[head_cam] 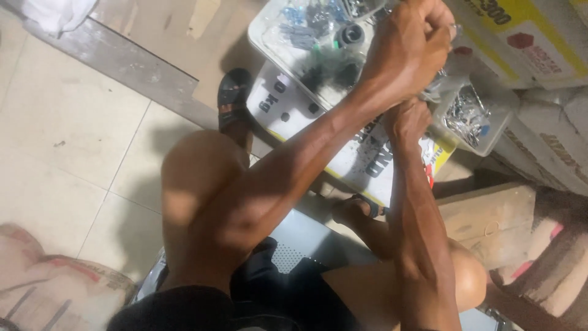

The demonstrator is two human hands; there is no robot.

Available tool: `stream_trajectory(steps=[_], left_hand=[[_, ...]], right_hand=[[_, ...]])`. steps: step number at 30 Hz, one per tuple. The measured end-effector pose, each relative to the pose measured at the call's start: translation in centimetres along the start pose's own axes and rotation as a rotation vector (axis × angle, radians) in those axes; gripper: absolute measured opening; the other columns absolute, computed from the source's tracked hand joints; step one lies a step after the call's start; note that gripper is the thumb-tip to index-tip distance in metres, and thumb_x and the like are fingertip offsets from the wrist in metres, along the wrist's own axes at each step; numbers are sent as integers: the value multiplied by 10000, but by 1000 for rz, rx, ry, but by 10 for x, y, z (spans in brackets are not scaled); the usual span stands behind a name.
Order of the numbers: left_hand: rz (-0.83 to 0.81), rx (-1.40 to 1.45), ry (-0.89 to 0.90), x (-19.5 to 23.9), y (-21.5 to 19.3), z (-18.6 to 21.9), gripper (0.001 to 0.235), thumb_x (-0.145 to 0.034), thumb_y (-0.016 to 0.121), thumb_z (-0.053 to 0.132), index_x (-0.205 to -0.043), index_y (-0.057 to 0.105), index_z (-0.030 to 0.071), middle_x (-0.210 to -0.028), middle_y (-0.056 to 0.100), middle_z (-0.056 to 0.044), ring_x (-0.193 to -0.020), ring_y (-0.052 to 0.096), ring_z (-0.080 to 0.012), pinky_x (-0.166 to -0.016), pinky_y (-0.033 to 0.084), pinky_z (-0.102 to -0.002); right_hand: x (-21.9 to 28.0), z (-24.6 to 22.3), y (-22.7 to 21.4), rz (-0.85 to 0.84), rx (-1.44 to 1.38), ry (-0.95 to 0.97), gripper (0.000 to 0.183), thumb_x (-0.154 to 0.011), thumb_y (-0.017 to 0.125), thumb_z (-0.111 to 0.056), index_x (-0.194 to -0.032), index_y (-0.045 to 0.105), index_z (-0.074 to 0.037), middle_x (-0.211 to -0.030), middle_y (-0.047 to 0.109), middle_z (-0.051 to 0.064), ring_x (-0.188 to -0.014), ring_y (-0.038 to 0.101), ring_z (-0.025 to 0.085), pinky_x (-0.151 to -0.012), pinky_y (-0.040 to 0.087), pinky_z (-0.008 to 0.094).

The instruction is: The person sits on a low stool and sorts small metal fasteners from a plastic container. They pick up individual items, examine them, and place them into a separate plastic bag. The task involves repetitive hand movements to separate and organize the hardware.

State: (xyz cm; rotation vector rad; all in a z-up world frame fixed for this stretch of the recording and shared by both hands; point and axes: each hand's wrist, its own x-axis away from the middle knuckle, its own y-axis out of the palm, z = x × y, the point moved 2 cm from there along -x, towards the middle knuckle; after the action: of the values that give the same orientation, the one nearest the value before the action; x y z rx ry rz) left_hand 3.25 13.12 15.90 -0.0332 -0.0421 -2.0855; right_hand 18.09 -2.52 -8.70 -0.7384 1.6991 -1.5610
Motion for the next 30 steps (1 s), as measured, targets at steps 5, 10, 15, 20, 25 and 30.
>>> stream_trajectory(steps=[5, 10, 15, 20, 25, 30], left_hand=[[-14, 22, -6, 0, -1, 4, 154, -832, 627, 84, -705, 637, 170, -673, 732, 40, -625, 776, -124, -605, 611, -314], [-17, 19, -28, 5, 3, 5, 161, -820, 658, 77, -687, 661, 166, -638, 773, 17, -631, 779, -113, -804, 648, -355], [-130, 137, -188, 16, 5, 7, 111, -902, 648, -18, -825, 650, 62, -821, 750, -95, -718, 819, -202, -517, 655, -245], [-189, 75, -188, 44, -1, 26, 60, -930, 662, 34, -878, 664, 65, -787, 792, -118, -577, 765, -150, -438, 640, -225], [-245, 45, -10, 61, 9, 32, 99, -900, 661, 79, -810, 644, 117, -654, 721, -27, -534, 713, -120, -448, 604, -247], [-190, 189, 42, 63, 19, 29, 66, -901, 629, 43, -844, 642, 75, -702, 683, -28, -558, 675, -102, -490, 648, -227]], right_hand=[[7, 11, 19, 13, -49, -23, 355, -914, 468, -145, -599, 305, -139, -559, 437, 82, -525, 444, 255, -503, 352, 479], [9, -20, -29, 47, -152, -138, 475, -1032, 554, -135, -663, 275, -245, -586, 330, -13, -526, 361, 165, -478, 315, 390], [6, -50, -142, -98, -347, -145, 280, -948, 542, 49, -687, 568, -51, -626, 583, 196, -529, 530, 377, -503, 367, 550], [35, -48, -260, -89, -797, 59, 61, -1095, 471, -33, -1043, 491, -57, -825, 559, 54, -680, 542, 174, -559, 482, 341], [49, -54, -312, 120, -1069, -29, 64, -1096, 590, -41, -1032, 598, -38, -930, 648, 68, -824, 636, 162, -759, 555, 290], [38, -61, -302, 12, -1061, 80, 108, -1087, 508, -57, -996, 567, -56, -844, 609, 55, -657, 567, 132, -565, 533, 269]])
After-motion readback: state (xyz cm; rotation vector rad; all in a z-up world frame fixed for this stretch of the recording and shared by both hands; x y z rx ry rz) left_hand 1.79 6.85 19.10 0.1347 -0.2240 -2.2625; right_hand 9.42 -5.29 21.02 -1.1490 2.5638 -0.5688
